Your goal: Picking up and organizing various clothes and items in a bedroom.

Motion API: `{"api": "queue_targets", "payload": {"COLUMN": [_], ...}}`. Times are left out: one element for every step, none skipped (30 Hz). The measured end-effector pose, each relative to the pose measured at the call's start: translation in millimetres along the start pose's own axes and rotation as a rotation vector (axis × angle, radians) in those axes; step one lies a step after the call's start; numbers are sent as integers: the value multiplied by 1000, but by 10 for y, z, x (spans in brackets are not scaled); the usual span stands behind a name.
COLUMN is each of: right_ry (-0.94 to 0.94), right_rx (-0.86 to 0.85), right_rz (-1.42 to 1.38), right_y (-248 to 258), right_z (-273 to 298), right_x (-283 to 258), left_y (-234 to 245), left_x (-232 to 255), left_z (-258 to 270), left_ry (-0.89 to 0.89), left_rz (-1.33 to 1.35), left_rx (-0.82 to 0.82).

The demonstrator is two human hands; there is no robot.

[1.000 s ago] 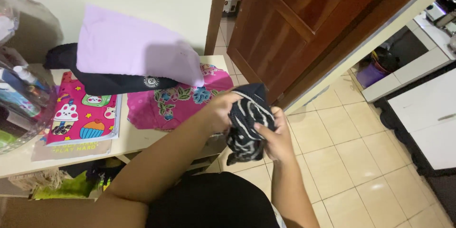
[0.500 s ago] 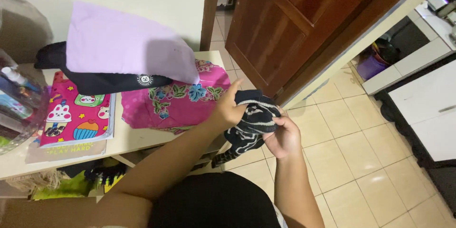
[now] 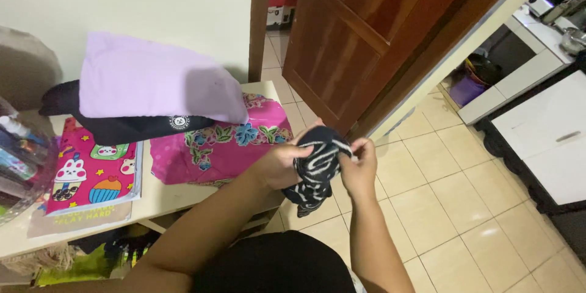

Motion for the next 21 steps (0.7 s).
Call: {"api": "queue_targets", "payload": {"right_ry": [82,89,216,334,334,391,446,450,377,301,300,233,166,170,172,168,166,203,241,237,247], "right_rx": [-35,-34,-106,-180,-181,-191,-202,-200,-207,-212,-208,-207,-205,-205,-197,-188,-188,-177,-166,-162,-195], "right_rz": [161,160,191,224,226,135,44,47,74,100,102,239,375,373,530,689,687,789,892,890,788], "right_y": [-16,-91,-224,-348,-338,-322,-299,-330,-367,-404,-444,-497,-544,-536,-525,-502,-459,-419,-380,-368,-378], "right_z": [-30,-3,40,120,168,212,258,268,259,273,330,346,367,362,353,373,369,373,379,384,396], "right_x": [-164,-456,-825,-1178,-1085,-1044,-1002,-972,-891,-797,-903,-961,-1019,-1033,-1033,-1021,-923,-846,-769,-788,-814], "left_y": [59,132,241,352,158,-1,-163,-153,-190,-222,-233,-235,-239,-235,-241,-240,-258,-322,-386,-389,-417], "left_x": [15,30,65,78,81,94,98,89,107,113,103,120,140,133,125,89,85,72,54,62,54], "left_z": [-20,-59,-97,-119,-56,-3,53,38,17,16,16,8,3,3,1,13,15,13,12,10,8], "left_ry": [-9,-10,-28,-44,-45,-56,-66,-66,-110,-152,-149,-149,-149,-151,-149,-143,-141,-142,-143,-138,-126], "left_rz": [-51,-57,-250,-437,-436,-283,-130,-130,-152,-172,-171,-274,-377,-382,-488,-590,-590,-702,-813,-813,-845], "left_rx": [53,49,108,170,170,211,250,246,177,111,109,136,164,163,156,150,152,101,49,48,10]}}
Point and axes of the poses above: each hand's wrist, its own z-axis away from the middle knuckle, its own y-axis out of the back of the hand, x = y × z, the point moved 7 cm from there along -z, towards the middle knuckle, and after that the axes turned 2 degrees about y, right-handed, at the moved point
